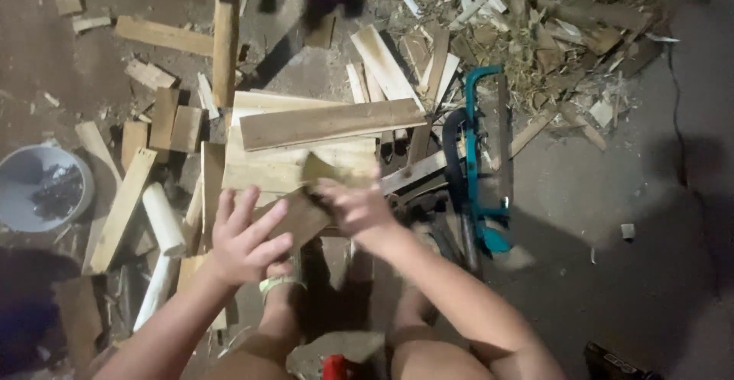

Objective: The person sits on the floor and sands a small piece of wood with sandpaper. They then pick up a hand saw and cut a larger piece of wood clamped to a workbench.

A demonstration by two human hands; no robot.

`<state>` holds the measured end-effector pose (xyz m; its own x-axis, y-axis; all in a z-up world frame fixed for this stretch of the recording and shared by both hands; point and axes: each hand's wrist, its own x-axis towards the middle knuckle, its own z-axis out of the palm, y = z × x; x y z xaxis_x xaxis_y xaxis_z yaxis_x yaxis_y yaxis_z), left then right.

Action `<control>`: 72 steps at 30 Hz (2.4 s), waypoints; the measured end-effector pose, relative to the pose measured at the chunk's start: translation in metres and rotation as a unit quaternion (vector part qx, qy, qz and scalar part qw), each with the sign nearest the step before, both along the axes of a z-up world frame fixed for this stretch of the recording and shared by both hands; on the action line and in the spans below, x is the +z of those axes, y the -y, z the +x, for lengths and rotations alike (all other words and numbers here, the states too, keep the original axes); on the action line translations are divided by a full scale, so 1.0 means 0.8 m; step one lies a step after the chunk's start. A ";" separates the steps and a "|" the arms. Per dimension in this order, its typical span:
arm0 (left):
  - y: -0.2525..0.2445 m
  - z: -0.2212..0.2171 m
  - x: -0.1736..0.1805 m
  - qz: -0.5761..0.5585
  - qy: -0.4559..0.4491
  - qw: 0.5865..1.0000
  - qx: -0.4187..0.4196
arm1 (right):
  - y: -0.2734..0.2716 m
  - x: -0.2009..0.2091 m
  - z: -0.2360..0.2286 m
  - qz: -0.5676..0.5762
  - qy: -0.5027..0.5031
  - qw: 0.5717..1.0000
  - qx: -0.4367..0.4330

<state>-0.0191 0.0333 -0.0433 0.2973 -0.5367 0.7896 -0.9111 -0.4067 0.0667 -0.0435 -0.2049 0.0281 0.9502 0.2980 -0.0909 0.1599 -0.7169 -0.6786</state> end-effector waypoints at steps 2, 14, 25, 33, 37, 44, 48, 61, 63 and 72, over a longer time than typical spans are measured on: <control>-0.004 -0.001 -0.006 -0.001 0.001 1.000 -0.017 | -0.025 0.023 -0.019 0.154 0.212 0.965 0.015; -0.007 0.002 -0.002 -0.043 0.004 0.999 -0.032 | -0.021 -0.037 -0.042 0.099 0.213 0.971 0.035; -0.003 -0.010 -0.046 -0.020 0.031 0.999 -0.029 | -0.030 -0.009 -0.029 0.210 0.184 0.954 0.106; 0.015 0.017 0.013 -0.036 -0.009 0.999 -0.022 | 0.024 -0.012 -0.019 0.125 0.015 0.991 -0.044; 0.029 0.017 0.004 -0.031 0.020 0.998 -0.042 | -0.012 -0.100 -0.067 0.180 0.216 0.960 -0.017; 0.038 0.024 0.036 -0.029 -0.031 0.999 -0.026 | 0.042 -0.087 -0.044 0.064 0.157 0.985 -0.032; 0.069 0.021 0.029 -0.023 0.028 0.999 -0.026 | -0.001 -0.004 -0.042 0.239 0.116 0.962 -0.068; 0.064 -0.020 0.017 -0.032 0.069 0.997 -0.017 | -0.022 -0.025 -0.065 0.306 0.055 0.939 -0.148; 0.040 -0.023 0.018 -0.025 0.052 0.998 -0.011 | 0.005 -0.050 -0.069 0.270 -0.029 0.928 -0.254; 0.045 -0.031 0.050 -0.002 0.037 0.999 0.012 | -0.028 0.013 -0.065 0.198 0.170 0.959 -0.107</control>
